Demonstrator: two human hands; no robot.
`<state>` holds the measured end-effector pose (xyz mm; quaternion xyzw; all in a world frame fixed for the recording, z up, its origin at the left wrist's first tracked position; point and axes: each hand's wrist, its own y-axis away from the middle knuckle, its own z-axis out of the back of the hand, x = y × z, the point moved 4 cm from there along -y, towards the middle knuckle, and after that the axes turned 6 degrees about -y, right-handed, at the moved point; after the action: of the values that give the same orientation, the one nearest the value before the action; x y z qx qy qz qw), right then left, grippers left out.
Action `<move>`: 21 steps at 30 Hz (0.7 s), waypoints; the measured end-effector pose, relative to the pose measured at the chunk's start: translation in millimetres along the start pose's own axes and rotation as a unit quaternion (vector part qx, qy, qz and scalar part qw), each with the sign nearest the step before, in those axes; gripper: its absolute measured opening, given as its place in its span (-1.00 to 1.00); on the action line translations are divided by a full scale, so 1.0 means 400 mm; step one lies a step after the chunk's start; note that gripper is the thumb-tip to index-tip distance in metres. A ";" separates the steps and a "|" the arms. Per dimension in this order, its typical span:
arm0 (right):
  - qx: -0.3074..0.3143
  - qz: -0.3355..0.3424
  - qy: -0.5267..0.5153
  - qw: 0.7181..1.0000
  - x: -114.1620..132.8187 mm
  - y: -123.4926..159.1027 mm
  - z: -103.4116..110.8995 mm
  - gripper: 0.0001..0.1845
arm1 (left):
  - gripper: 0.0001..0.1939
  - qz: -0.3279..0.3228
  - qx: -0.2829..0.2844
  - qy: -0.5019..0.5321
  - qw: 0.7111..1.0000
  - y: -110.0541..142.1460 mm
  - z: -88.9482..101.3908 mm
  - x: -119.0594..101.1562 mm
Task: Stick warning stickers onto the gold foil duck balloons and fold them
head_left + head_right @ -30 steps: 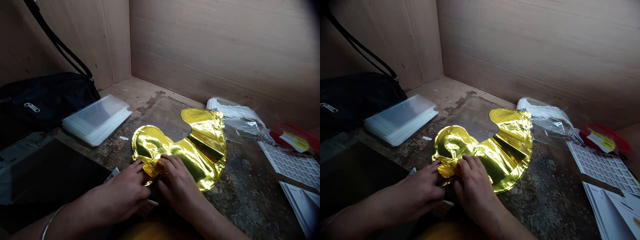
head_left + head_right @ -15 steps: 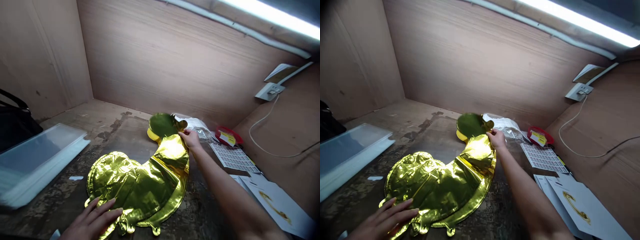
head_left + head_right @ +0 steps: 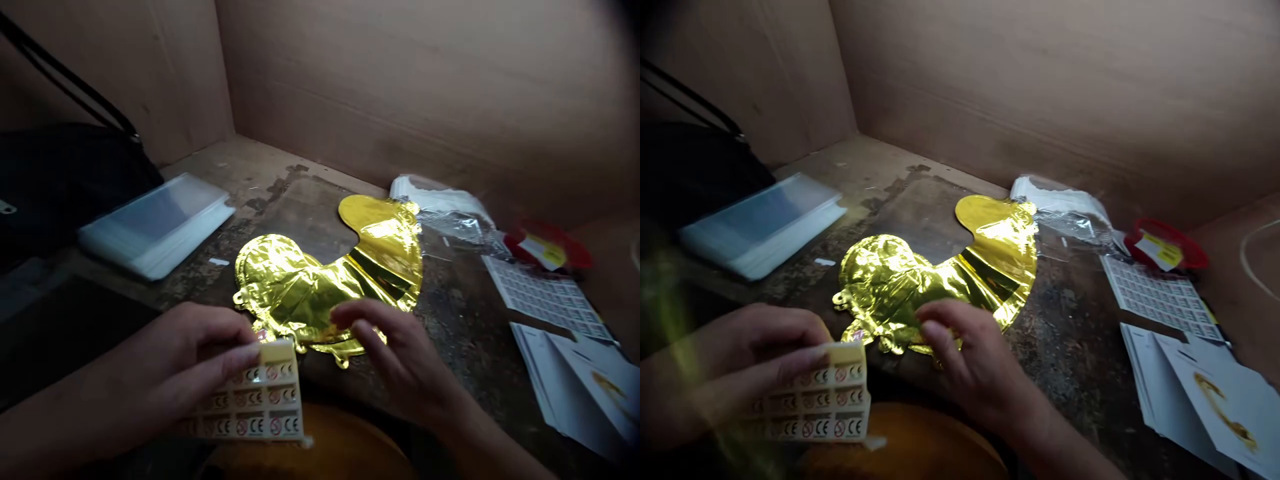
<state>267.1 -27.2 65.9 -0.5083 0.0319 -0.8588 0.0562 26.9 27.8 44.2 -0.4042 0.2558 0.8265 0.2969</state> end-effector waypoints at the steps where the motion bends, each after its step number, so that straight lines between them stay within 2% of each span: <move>1: 0.024 0.009 -0.031 0.999 0.021 0.027 -0.034 -0.77 | -0.75 0.065 0.030 0.052 0.996 0.001 0.001 0.001; 3: 0.019 -0.001 -0.077 0.997 0.035 0.060 -0.082 -0.84 | -0.72 0.126 0.046 0.105 0.985 0.000 -0.001 -0.003; 4: 0.006 -0.015 -0.097 0.995 0.033 0.066 -0.098 -0.86 | -0.70 0.131 0.027 0.110 0.985 -0.001 -0.001 -0.006; 8: -0.028 -0.089 -0.163 0.982 0.007 0.063 -0.136 -0.81 | -0.69 0.085 -0.014 0.071 0.994 0.000 -0.021 -0.032; 12: -0.027 -0.135 -0.192 0.972 0.001 0.065 -0.153 -0.86 | -0.84 0.076 -0.013 0.090 0.993 0.018 -0.038 -0.058; 15: -0.016 -0.152 -0.209 0.966 -0.002 0.074 -0.160 -0.82 | -0.89 0.085 -0.014 0.054 0.995 0.032 -0.038 -0.054; 18: 0.016 -0.165 -0.210 0.964 -0.007 0.080 -0.162 -0.75 | -0.83 0.088 -0.015 0.028 0.996 0.033 -0.040 -0.033; 21: 0.034 -0.159 -0.245 0.956 -0.005 0.079 -0.158 -0.82 | -0.70 0.061 0.033 0.040 0.997 0.023 -0.053 -0.023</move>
<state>214.6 -58.3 30.3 -0.6994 -0.0930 -0.7063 -0.0577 35.9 4.7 42.0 -0.4109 0.3186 0.8173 0.2484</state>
